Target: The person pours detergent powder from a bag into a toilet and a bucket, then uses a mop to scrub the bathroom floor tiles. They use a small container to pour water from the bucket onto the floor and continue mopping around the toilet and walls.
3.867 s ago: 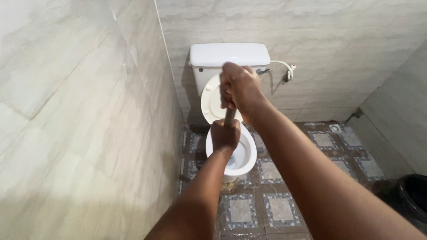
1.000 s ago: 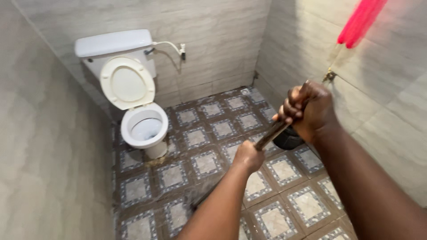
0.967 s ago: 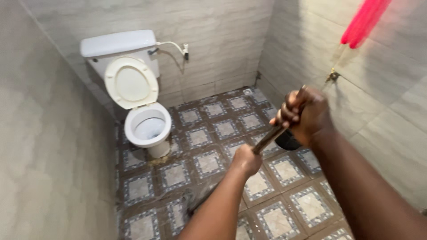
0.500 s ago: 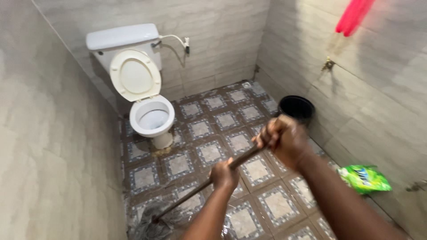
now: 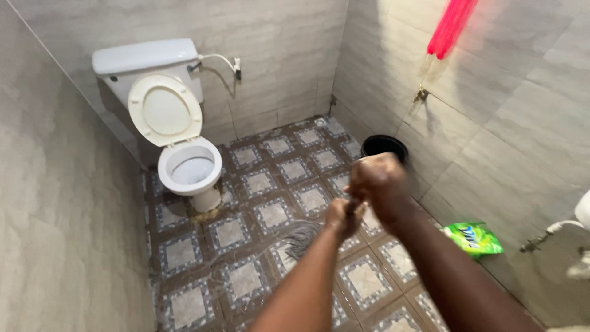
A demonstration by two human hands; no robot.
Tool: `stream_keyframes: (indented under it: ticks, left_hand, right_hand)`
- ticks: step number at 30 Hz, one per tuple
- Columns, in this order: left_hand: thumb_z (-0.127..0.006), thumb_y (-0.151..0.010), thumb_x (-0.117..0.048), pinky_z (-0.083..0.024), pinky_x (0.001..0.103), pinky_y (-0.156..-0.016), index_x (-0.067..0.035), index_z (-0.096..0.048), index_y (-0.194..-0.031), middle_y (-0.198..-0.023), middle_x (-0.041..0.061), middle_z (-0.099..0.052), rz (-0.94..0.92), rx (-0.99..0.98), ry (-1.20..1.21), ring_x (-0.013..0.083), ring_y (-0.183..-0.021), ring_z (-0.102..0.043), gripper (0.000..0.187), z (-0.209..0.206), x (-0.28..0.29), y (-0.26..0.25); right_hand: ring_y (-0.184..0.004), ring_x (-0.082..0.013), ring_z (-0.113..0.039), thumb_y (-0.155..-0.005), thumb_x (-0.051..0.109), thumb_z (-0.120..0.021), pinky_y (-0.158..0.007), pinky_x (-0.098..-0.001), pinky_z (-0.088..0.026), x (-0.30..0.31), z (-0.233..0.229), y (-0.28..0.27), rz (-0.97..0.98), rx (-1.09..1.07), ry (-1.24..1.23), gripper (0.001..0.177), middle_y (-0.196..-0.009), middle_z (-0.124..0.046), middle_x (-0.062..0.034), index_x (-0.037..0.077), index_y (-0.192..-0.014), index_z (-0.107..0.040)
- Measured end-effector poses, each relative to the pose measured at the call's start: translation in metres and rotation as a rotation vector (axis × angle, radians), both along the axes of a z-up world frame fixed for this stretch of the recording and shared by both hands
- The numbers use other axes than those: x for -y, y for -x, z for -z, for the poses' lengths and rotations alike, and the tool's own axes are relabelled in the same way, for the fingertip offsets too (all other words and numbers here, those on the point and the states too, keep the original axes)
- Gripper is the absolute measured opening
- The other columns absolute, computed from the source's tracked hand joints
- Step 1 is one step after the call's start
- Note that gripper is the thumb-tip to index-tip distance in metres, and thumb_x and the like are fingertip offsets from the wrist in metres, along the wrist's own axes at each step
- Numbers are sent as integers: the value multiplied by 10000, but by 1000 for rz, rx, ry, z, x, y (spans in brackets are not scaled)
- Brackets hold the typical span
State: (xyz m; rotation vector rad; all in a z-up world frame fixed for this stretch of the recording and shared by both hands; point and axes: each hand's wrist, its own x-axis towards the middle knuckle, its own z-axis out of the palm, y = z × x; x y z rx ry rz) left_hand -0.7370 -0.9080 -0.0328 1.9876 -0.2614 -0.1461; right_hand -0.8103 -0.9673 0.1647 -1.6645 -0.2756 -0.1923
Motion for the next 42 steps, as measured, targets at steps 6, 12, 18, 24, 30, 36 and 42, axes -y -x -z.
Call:
stream_keyframes:
  ticks: [6, 12, 18, 24, 30, 36, 42]
  left_hand:
    - [-718, -869, -313, -573, 440, -833, -61, -764, -959, -951, 246, -737, -30, -122, 8, 358, -923, -736, 271, -83, 43, 10]
    - [-693, -901, -285, -541, 484, -904, -2, -736, -980, -1025, 281, -704, -174, -184, -89, 423, -1031, -679, 298, -103, 88, 5]
    - [-551, -924, -252, -554, 502, -843, -80, -775, -893, -909, 229, -722, -267, -227, -245, 406, -909, -712, 284, -14, 151, 19]
    - [-568, -900, -313, -516, 574, -722, -43, -704, -670, -734, 256, -690, -428, 80, -163, 479, -737, -668, 380, 10, 275, -23]
    - [-567, -862, -262, -523, 563, -676, -62, -679, -666, -727, 218, -694, -434, 212, 89, 462, -721, -669, 302, -44, 417, -86]
    - [-613, -941, -332, -531, 529, -681, -36, -702, -767, -757, 270, -645, -200, 147, 225, 468, -773, -664, 354, -54, 513, -146]
    - [-623, -862, -303, -567, 490, -769, -41, -751, -838, -806, 270, -712, 106, -123, 72, 421, -821, -734, 293, -79, 561, -161]
  right_hand:
    - [-454, -226, -343, -776, 233, -479, -538, -434, -457, 78, -62, -38, 52, -117, -320, 269, -520, -335, -53, 131, -550, -373]
    - [-435, -188, -244, -807, 321, -432, -601, -421, -403, 166, -61, -94, 23, -297, -332, 285, -472, -238, 9, 248, -566, -299]
    - [-456, -230, -338, -777, 245, -420, -670, -491, -477, 254, 40, -99, -30, -437, -500, 291, -444, -284, -30, 188, -509, -323]
    - [-468, -239, -363, -787, 254, -410, -697, -502, -489, 361, 26, -124, 26, -394, -472, 292, -451, -292, -39, 171, -522, -320]
    - [-482, -219, -340, -819, 181, -412, -694, -487, -481, 461, -63, -144, 137, -185, -228, 258, -495, -290, -33, 195, -587, -301]
    - [-447, -204, -291, -852, 133, -426, -613, -478, -448, 510, -70, -169, 122, -47, -115, 277, -533, -307, -60, 126, -588, -343]
    - [-455, -201, -296, -845, 222, -421, -646, -441, -486, 586, -65, -181, 253, -76, -218, 300, -502, -287, -42, 162, -571, -314]
